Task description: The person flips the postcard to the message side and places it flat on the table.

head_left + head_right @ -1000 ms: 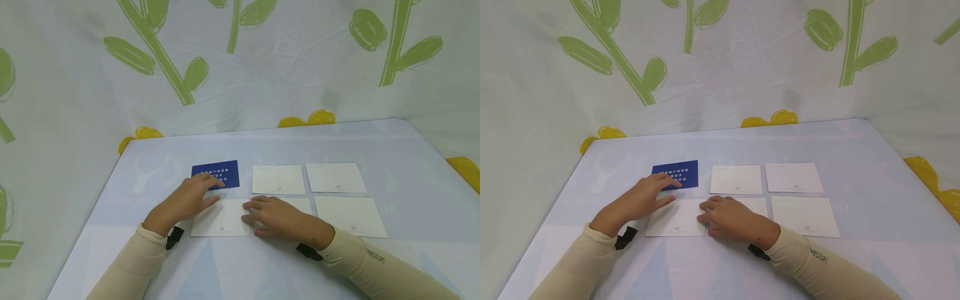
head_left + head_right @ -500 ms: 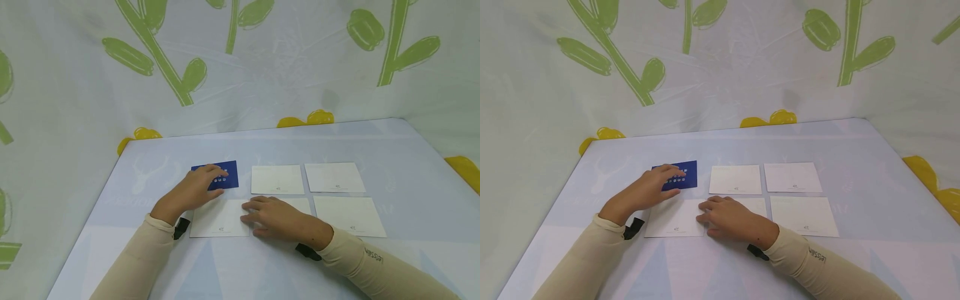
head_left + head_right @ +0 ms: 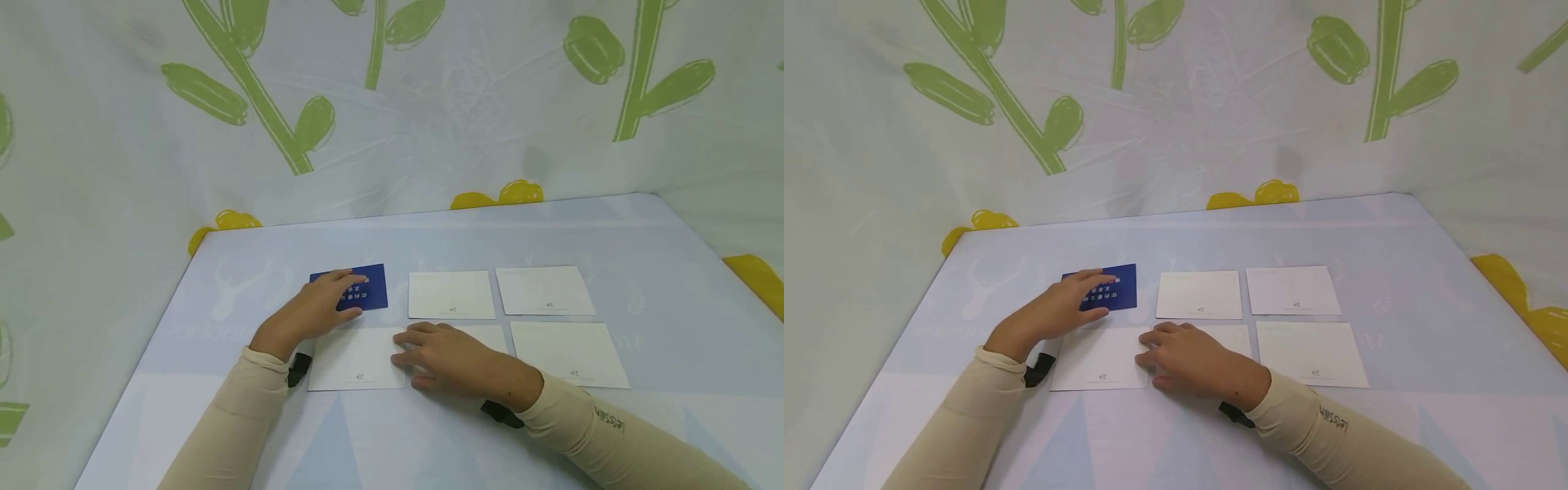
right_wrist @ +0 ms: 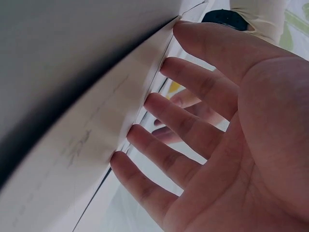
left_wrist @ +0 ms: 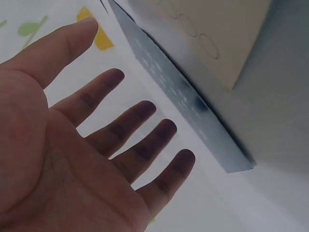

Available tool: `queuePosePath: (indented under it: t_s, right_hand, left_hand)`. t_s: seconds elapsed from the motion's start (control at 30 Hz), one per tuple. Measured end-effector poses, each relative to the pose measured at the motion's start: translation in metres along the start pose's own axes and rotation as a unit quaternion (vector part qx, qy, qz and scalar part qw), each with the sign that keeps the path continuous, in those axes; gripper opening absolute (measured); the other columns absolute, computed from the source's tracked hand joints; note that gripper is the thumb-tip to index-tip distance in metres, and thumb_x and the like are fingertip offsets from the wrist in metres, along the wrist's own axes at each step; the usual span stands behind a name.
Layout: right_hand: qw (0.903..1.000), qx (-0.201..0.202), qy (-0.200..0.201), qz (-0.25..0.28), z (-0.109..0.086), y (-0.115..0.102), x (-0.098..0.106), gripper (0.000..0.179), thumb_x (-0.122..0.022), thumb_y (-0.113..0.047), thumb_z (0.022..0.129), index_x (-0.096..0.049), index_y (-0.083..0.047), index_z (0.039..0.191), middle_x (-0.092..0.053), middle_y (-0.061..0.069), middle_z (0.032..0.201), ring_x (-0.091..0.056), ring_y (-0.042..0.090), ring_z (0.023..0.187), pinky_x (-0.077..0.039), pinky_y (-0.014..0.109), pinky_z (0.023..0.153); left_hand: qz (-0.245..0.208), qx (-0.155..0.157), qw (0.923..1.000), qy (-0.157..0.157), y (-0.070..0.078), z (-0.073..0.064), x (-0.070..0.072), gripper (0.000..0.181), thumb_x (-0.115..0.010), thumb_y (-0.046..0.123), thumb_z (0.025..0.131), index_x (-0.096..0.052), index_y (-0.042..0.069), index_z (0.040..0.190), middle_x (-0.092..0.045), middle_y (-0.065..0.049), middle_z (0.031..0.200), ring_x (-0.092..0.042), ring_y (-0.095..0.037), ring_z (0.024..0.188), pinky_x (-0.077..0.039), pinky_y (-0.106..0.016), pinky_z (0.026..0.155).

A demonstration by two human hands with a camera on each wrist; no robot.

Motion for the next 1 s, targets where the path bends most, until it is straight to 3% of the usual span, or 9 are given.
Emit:
queuePosePath:
  t_s: [0.4, 1.0]
  right_hand:
    - [1.0, 0.003, 0.005, -0.001, -0.001, 0.0, 0.0, 0.038, -0.07, -0.034, 0.093, -0.068, -0.025, 0.13, -0.06, 0.001, 0.142, -0.053, 0.027, 0.134, -0.047, 0.045, 0.109]
    - [0.9999, 0.006, 0.009, 0.007, -0.001, 0.0, 0.0, 0.038, -0.071, -0.033, 0.092, -0.068, -0.025, 0.129, -0.06, 0.002, 0.141, -0.054, 0.028, 0.134, -0.047, 0.045, 0.109]
  left_hand:
    - [0.019, 0.023, 0.9994, -0.017, -0.009, 0.004, -0.008, 0.072, -0.068, 0.039, 0.094, -0.034, 0.028, 0.157, -0.02, -0.012, 0.167, -0.02, -0.041, 0.153, -0.029, -0.066, 0.114]
    - [0.016, 0.042, 0.9984, -0.033, -0.019, 0.006, -0.013, 0.073, -0.068, 0.041, 0.094, -0.033, 0.027, 0.157, -0.019, -0.012, 0.167, -0.02, -0.043, 0.152, -0.03, -0.067, 0.113]
Point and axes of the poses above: each hand's wrist, its own z-axis towards the middle knuckle, its own x-axis out of the back of the hand, y = z × x, the point moved 8 cm from there along z, towards the middle knuckle
